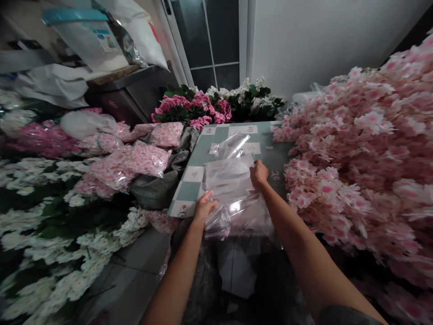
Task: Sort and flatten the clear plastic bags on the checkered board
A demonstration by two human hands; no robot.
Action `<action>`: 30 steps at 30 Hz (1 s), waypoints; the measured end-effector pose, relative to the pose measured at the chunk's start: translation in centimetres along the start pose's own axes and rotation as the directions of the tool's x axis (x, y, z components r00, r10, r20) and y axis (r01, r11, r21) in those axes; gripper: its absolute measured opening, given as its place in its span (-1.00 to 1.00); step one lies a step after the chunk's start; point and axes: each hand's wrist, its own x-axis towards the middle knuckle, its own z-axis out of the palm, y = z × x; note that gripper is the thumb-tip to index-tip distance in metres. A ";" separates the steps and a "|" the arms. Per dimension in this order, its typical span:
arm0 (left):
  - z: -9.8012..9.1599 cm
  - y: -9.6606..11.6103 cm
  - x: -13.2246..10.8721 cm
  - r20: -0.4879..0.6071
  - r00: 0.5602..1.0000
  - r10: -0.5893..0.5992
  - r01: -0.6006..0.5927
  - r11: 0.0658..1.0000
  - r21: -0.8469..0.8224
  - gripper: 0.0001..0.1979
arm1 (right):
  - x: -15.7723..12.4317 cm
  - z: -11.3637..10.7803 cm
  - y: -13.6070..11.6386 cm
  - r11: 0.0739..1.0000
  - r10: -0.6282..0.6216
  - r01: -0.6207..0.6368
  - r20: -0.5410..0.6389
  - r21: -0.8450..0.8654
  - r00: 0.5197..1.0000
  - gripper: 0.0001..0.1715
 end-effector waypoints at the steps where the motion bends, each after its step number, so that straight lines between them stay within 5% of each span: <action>1: 0.1 0.1 -0.1 -0.020 1.000 0.017 -0.017 1.000 0.018 -0.21 | 0.0 0.0 0.0 1.000 0.000 0.000 -0.003 0.001 1.000 -0.49; 25: 0.8 1.9 -1.1 -0.059 0.995 0.075 -0.067 0.991 0.116 -0.25 | 1.6 1.7 0.4 1.000 0.004 -0.005 -0.072 -0.017 0.997 -0.56; 30: 0.2 2.1 -0.9 -0.057 0.989 0.134 -0.114 0.954 0.276 -0.25 | 1.6 1.6 0.1 0.994 -0.029 0.022 -0.064 -0.105 0.998 -0.65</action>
